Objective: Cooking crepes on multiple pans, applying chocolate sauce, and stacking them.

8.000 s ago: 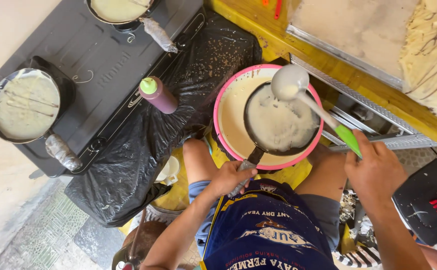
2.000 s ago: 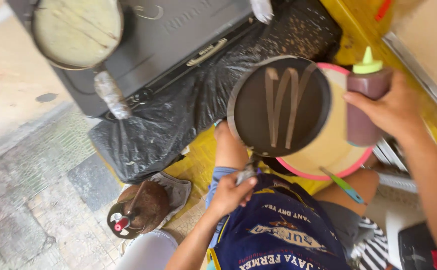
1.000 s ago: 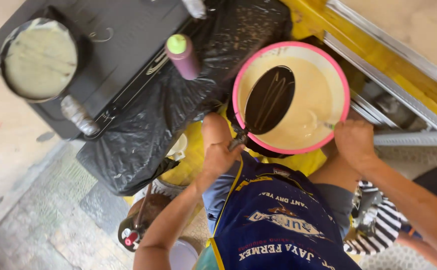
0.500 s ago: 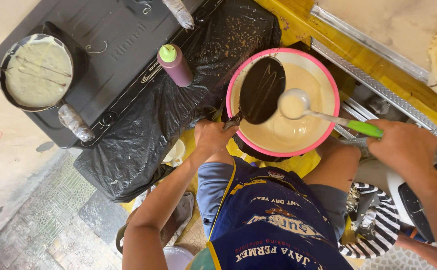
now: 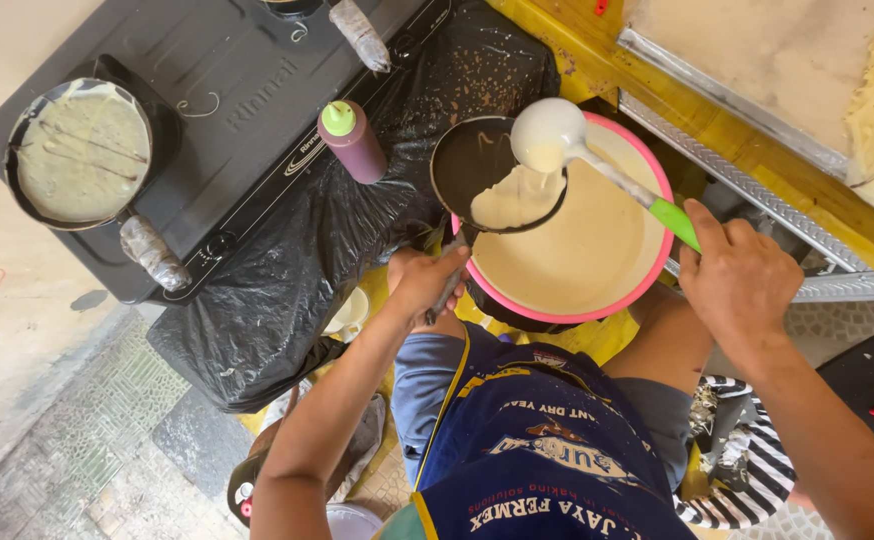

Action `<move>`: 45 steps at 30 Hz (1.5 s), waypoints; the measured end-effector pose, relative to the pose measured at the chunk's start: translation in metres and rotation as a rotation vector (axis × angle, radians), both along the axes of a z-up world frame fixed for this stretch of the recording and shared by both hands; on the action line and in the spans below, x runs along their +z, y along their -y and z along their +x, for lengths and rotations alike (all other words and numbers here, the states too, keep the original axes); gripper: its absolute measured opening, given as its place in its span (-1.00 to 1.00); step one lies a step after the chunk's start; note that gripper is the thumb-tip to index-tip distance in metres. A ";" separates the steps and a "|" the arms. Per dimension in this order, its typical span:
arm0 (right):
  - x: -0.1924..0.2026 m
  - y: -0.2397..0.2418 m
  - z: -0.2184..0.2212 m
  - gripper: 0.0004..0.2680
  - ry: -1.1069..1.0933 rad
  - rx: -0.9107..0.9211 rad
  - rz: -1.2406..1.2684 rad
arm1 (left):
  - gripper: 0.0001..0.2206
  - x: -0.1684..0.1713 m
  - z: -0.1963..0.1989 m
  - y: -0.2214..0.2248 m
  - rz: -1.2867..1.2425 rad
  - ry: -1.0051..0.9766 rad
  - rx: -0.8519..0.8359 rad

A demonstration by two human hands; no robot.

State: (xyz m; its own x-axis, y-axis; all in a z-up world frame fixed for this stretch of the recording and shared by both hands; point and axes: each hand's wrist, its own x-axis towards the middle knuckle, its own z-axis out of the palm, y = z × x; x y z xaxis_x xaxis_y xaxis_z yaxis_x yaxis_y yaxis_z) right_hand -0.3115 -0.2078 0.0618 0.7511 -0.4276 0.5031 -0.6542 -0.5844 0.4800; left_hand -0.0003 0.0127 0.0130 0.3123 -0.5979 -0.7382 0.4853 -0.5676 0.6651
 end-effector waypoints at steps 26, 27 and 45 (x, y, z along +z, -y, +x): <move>-0.019 -0.038 -0.014 -0.61 -0.022 -0.390 0.540 | -0.61 -0.019 -0.049 0.024 -0.009 -0.162 -0.296; -0.020 -0.036 -0.015 -0.60 -0.002 -0.416 0.612 | -0.58 -0.009 -0.051 0.022 0.003 -0.066 -0.360; -0.032 -0.041 -0.054 -0.70 0.190 -0.323 0.288 | -0.70 -0.049 -0.079 -0.013 -0.230 -0.148 -0.280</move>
State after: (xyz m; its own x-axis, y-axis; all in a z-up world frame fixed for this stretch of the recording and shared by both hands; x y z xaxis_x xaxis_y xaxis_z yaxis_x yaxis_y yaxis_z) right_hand -0.3656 -0.1669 0.0296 0.4630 -0.7666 0.4450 -0.8849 -0.4285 0.1826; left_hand -0.0788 0.0260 -0.0358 0.0140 -0.7998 -0.6001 0.4330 -0.5362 0.7246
